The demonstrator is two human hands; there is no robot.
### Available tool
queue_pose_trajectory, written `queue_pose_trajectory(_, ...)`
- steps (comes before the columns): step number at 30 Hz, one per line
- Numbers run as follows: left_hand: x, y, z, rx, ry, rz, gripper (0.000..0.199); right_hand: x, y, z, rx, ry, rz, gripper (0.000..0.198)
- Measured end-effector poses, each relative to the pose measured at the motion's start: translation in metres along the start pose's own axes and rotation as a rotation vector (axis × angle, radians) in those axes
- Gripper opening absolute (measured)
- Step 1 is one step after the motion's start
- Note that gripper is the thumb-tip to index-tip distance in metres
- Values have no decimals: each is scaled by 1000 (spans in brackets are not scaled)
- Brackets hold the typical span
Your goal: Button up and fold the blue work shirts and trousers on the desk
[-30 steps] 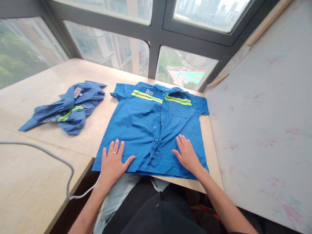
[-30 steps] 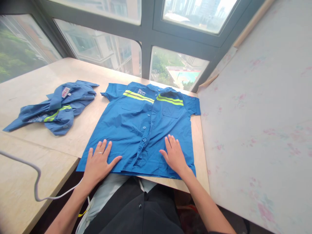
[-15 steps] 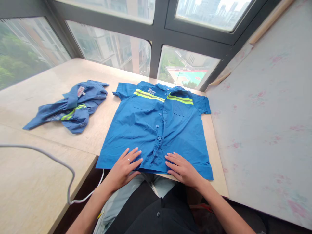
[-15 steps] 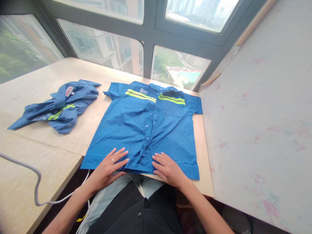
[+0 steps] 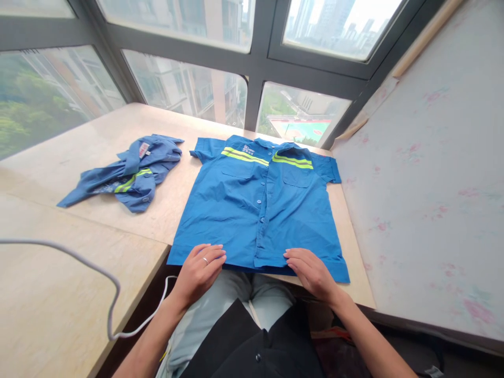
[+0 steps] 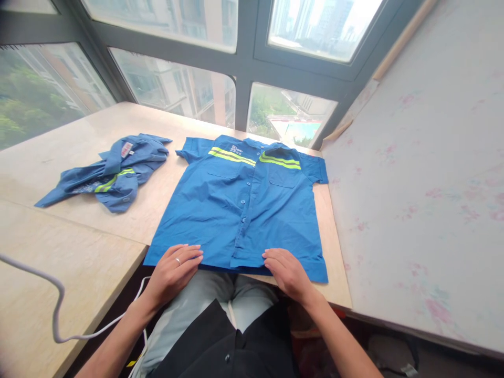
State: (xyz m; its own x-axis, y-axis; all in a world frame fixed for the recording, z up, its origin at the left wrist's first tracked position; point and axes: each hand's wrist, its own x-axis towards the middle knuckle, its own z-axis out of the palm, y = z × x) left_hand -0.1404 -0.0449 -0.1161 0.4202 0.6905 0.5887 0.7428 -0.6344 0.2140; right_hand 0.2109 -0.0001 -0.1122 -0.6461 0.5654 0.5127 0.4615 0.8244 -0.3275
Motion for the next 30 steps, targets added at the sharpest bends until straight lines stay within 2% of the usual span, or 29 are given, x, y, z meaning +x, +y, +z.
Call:
queue_pose_trajectory(4, -10, -1, 3, 92, -71, -87, 33, -11, -1, -13, -25, 27, 40, 25)
queue_pose_trajectory(7, -20, -9, 5, 144, -155, -115, 43, -23, 1, -14, -51, -71, 29, 26)
queue_pose_trajectory(11, -36, -19, 1, 221, -168, -137, 48, -36, 0, -8, -90, -141, 44, 27)
queue_pose_trajectory(15, -47, -21, -4, 282, -198, -181, 50, -42, 3, -10, -131, -130, 99, 47)
queue_pose_trajectory(17, -50, -20, -5, 319, -227, -231, 50, -47, 9, -13, -156, -170, 142, 60)
queue_pose_trajectory(21, -51, -16, -8, 403, -303, -394, 62, -63, 24, -19, -191, -275, 251, 79)
queue_pose_trajectory(26, -44, -14, -10, 448, -345, -495, 63, -84, 34, -23, -222, -360, 349, 73)
queue_pose_trajectory(30, -37, -16, -12, 462, -347, -523, 59, -93, 31, -27, -214, -365, 393, 67)
